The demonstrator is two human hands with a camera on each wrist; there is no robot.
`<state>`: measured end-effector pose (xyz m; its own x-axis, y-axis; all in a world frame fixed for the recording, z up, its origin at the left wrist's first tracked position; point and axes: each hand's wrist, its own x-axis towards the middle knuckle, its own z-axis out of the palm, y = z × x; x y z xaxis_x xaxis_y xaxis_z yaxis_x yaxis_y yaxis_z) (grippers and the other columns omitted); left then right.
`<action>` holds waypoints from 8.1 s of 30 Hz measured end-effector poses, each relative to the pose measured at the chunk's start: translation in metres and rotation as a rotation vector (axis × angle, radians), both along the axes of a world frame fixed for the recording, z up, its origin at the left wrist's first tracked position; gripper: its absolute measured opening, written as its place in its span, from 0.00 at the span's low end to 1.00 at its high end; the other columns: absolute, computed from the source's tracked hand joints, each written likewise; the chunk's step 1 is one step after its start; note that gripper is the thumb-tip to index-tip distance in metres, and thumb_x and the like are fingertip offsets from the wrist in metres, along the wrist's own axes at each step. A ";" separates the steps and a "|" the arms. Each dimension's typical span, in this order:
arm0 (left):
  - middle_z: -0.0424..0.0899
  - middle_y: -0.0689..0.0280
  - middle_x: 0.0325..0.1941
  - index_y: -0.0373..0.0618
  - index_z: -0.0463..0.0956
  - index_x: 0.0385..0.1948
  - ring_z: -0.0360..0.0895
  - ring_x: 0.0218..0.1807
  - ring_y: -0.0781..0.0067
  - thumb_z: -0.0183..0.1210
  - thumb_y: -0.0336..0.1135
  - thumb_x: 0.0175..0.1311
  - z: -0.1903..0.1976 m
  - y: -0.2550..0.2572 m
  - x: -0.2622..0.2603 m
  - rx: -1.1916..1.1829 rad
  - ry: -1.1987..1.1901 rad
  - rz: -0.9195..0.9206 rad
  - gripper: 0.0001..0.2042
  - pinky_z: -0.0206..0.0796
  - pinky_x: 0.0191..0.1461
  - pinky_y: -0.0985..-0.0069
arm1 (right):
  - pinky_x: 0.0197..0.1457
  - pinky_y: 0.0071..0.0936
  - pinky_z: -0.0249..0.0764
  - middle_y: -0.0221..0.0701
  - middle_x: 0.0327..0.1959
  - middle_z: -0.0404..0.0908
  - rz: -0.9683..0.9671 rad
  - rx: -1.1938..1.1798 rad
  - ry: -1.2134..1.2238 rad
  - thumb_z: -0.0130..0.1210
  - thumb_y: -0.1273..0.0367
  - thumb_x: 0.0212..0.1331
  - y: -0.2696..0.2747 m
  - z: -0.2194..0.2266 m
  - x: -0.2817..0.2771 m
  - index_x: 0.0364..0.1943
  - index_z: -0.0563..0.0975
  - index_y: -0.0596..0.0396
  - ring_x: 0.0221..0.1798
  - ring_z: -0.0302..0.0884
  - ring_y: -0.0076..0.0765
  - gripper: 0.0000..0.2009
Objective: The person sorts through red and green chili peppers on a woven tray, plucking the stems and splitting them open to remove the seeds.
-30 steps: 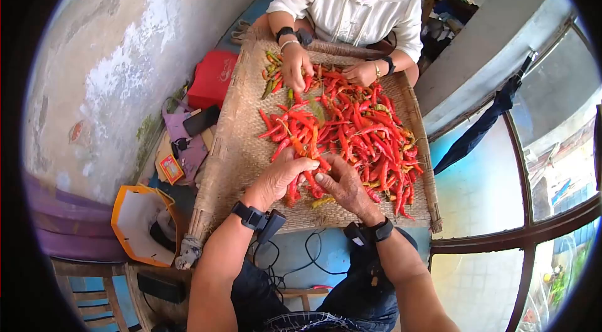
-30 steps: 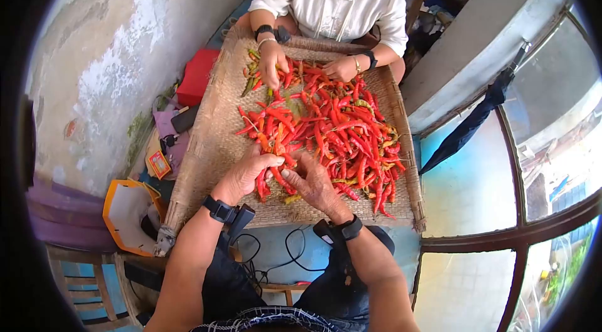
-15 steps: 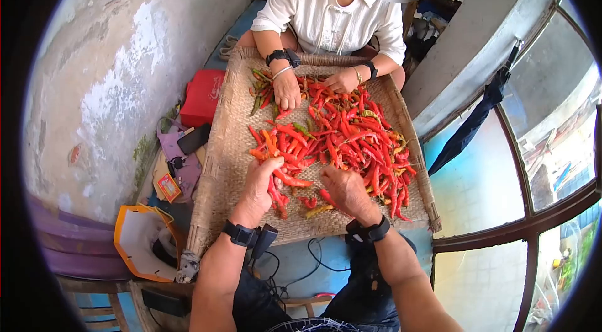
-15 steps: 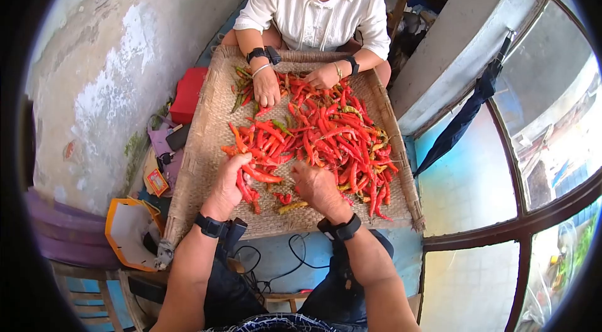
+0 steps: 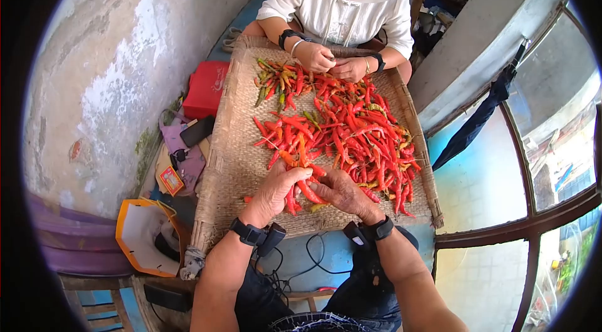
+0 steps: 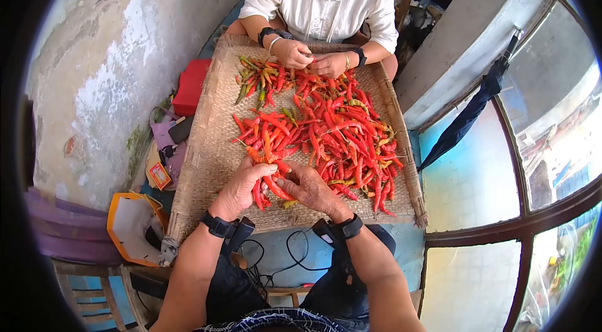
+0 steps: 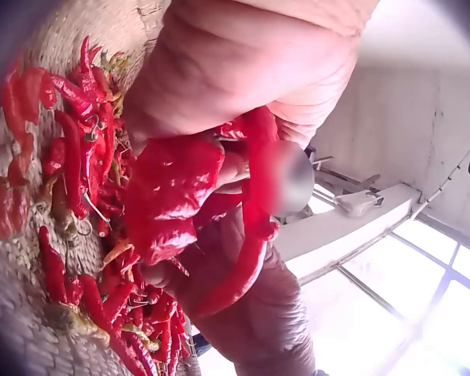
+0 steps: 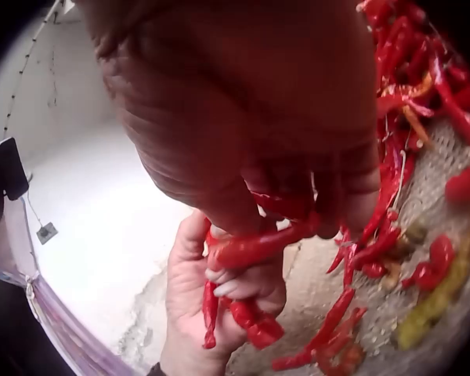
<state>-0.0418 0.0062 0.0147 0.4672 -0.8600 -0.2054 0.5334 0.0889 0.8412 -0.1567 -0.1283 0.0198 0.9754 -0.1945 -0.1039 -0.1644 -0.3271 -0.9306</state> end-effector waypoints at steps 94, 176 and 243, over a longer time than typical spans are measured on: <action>0.76 0.67 0.21 0.37 0.73 0.35 0.74 0.25 0.79 0.54 0.38 0.61 -0.023 -0.016 0.000 0.235 -0.573 -0.040 0.11 0.67 0.31 0.78 | 0.24 0.16 0.65 0.28 0.24 0.77 -1.034 0.153 -0.574 0.52 0.65 0.61 -0.079 -0.007 -0.015 0.40 0.74 0.63 0.21 0.66 0.17 0.13; 0.73 0.73 0.22 0.45 0.74 0.32 0.61 0.18 0.89 0.57 0.39 0.60 -0.008 -0.005 0.035 -0.010 -0.303 0.535 0.08 0.52 0.21 0.89 | 0.31 0.30 0.70 0.39 0.24 0.77 -0.110 -0.446 -0.092 0.54 0.70 0.55 -0.046 -0.035 0.004 0.38 0.77 0.58 0.27 0.76 0.34 0.08; 0.74 0.72 0.21 0.42 0.74 0.33 0.62 0.19 0.88 0.55 0.40 0.61 -0.010 -0.004 0.032 0.013 -0.394 0.505 0.10 0.53 0.22 0.87 | 0.33 0.30 0.72 0.37 0.26 0.77 -0.734 -0.955 -0.530 0.57 0.69 0.53 -0.064 -0.018 0.009 0.33 0.77 0.56 0.27 0.76 0.36 0.07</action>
<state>-0.0095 0.0018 0.0049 0.8567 -0.5128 0.0553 0.0790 0.2364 0.9684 -0.1476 -0.1927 0.0017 0.4914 -0.4762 0.7293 -0.2734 -0.8793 -0.3899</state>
